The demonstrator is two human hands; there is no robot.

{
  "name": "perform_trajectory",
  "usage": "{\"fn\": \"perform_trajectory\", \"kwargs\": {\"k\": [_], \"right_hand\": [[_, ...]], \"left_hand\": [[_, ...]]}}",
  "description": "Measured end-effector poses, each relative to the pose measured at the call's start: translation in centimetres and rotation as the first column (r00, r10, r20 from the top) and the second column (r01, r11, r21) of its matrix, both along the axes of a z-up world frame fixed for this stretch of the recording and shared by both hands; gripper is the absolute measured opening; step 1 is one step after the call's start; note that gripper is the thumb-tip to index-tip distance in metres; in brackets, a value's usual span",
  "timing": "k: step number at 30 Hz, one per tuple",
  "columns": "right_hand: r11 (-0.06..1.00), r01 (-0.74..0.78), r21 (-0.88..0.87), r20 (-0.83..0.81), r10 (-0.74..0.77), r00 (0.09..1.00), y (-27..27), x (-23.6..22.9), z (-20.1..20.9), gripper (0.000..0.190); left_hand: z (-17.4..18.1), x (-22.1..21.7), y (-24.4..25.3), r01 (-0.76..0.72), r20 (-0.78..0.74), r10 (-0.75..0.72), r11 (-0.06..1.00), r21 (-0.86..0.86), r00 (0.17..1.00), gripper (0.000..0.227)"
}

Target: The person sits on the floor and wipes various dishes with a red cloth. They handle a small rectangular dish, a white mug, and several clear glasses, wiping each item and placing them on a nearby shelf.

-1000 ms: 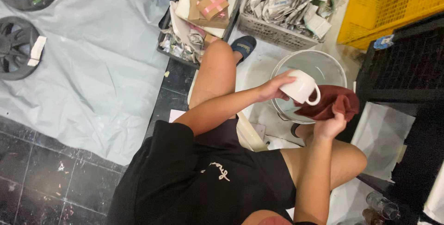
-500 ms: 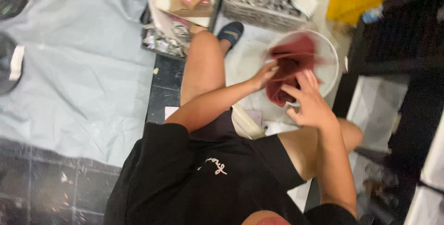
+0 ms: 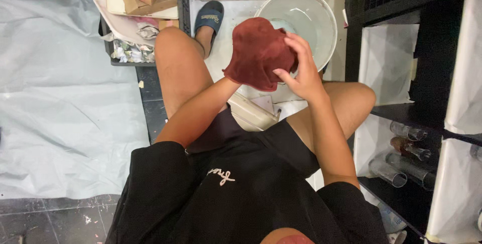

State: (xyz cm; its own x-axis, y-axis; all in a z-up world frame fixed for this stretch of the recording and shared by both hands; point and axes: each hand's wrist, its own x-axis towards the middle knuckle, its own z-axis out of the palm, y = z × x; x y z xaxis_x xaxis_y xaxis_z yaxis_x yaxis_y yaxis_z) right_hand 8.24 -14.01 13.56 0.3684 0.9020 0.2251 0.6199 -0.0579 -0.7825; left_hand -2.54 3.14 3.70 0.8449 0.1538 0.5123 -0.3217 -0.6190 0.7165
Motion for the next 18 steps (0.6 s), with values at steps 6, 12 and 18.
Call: {"fn": "perform_trajectory", "kwargs": {"k": [6, 12, 18], "right_hand": [[0.991, 0.127, 0.046, -0.237, -0.112, 0.965, -1.4, 0.6, -5.8, 0.049], [0.984, 0.178, 0.007, -0.425, -0.158, 0.891, -2.8, 2.0, -8.1, 0.026], [0.979, 0.074, 0.19, -0.335, -0.006, 0.942, -1.4, 0.4, -4.6, 0.098]], "left_hand": [[-0.4, 1.1, -0.3, 0.076, -0.075, -0.093, 0.974, -0.213, 0.993, 0.047], [8.0, 0.5, 1.9, 0.052, -0.144, -0.029, 0.986, 0.156, 0.989, 0.027], [11.5, 0.1, 0.8, 0.001, -0.209, 0.07, 0.947, 0.32, 0.975, 0.04]]}}
